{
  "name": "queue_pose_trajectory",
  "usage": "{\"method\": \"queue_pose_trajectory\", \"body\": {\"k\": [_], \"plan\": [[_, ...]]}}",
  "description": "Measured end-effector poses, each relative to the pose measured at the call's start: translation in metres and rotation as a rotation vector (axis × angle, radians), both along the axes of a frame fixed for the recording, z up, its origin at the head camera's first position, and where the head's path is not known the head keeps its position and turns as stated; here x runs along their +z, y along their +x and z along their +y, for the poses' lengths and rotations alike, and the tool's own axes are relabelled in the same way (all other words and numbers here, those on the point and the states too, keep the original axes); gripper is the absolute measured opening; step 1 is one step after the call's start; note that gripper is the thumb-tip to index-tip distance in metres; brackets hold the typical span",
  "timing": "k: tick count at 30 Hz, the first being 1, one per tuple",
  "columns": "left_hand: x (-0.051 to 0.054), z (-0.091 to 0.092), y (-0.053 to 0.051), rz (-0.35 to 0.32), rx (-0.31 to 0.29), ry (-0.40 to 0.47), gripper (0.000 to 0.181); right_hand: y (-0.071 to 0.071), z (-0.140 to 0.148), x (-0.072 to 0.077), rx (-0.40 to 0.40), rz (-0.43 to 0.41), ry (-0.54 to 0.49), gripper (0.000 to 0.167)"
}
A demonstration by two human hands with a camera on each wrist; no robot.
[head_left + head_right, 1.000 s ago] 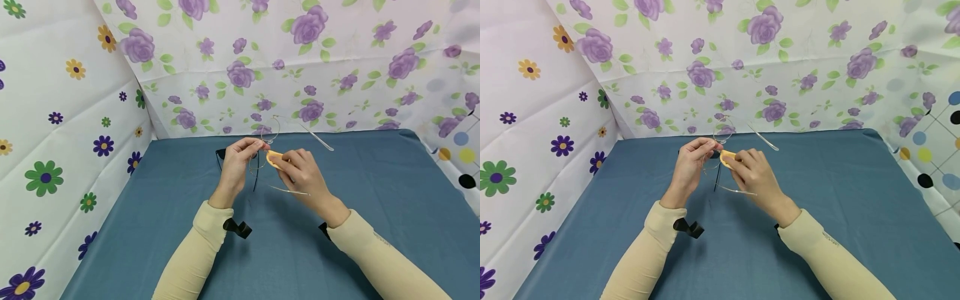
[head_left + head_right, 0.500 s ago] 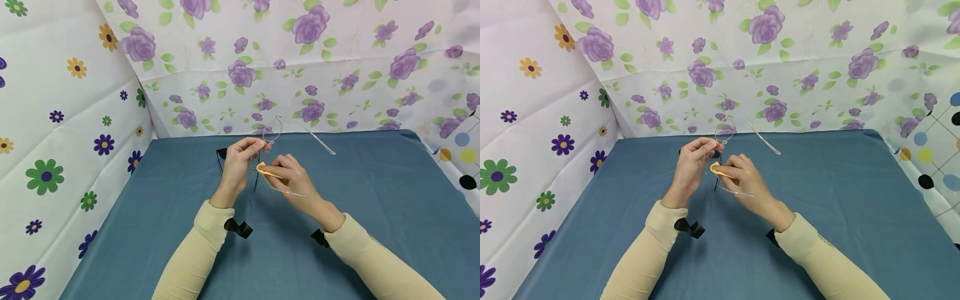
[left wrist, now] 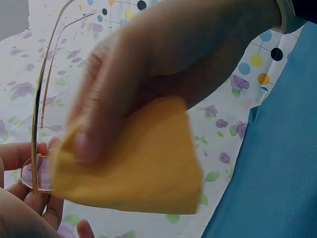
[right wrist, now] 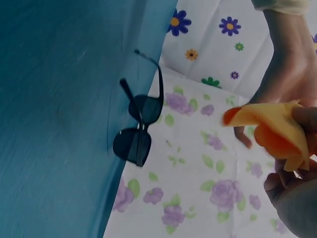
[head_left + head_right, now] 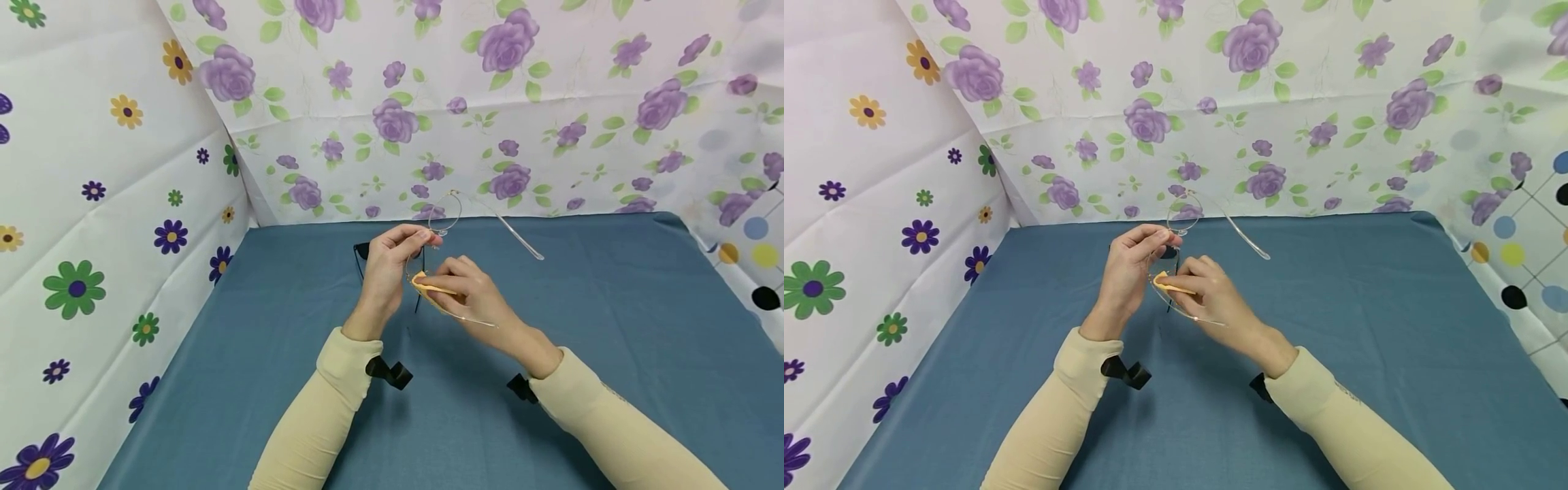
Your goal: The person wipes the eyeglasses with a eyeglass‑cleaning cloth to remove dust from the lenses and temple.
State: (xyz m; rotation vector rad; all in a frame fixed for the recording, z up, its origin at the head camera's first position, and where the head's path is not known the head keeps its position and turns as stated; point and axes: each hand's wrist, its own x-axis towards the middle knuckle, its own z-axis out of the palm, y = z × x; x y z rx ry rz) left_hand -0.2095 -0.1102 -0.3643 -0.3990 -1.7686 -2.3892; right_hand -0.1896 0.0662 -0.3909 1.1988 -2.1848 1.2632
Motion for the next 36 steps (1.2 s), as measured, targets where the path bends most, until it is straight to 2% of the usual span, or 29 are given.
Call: {"method": "queue_pose_trajectory", "body": {"k": [2,5,8,10,12,16,20,25,36], "plan": [[0.000,0.000,0.000,-0.001,0.003,-0.001,0.016,0.001,0.005,0.001,-0.022,-0.023,-0.003,0.028],[0.000,-0.001,0.000,-0.009,0.008,-0.002,0.013,0.002,0.009,0.005,-0.053,-0.028,-0.067,0.029],[-0.001,-0.001,-0.001,-0.015,0.015,0.002,0.015,0.001,0.008,0.010,-0.064,0.042,-0.143,0.031],[-0.001,-0.001,0.000,-0.017,0.018,0.007,0.015,-0.002,0.004,0.011,-0.059,0.118,-0.147,0.032],[-0.002,-0.001,0.000,-0.019,0.020,0.008,0.013,-0.004,0.000,0.008,-0.057,0.192,-0.113,0.034],[-0.002,0.000,0.001,-0.017,0.010,-0.001,0.015,-0.006,-0.002,0.002,-0.055,0.293,0.026,0.035],[0.000,0.000,0.001,-0.001,0.011,-0.004,0.015,-0.007,0.002,-0.002,-0.069,0.318,0.136,0.033],[0.002,-0.002,0.000,0.002,0.022,-0.017,0.014,-0.011,0.015,-0.003,-0.114,0.256,0.177,0.026],[0.001,-0.004,-0.002,-0.018,0.025,-0.025,0.013,-0.018,0.036,0.005,-0.170,0.016,0.066,0.028]]}}
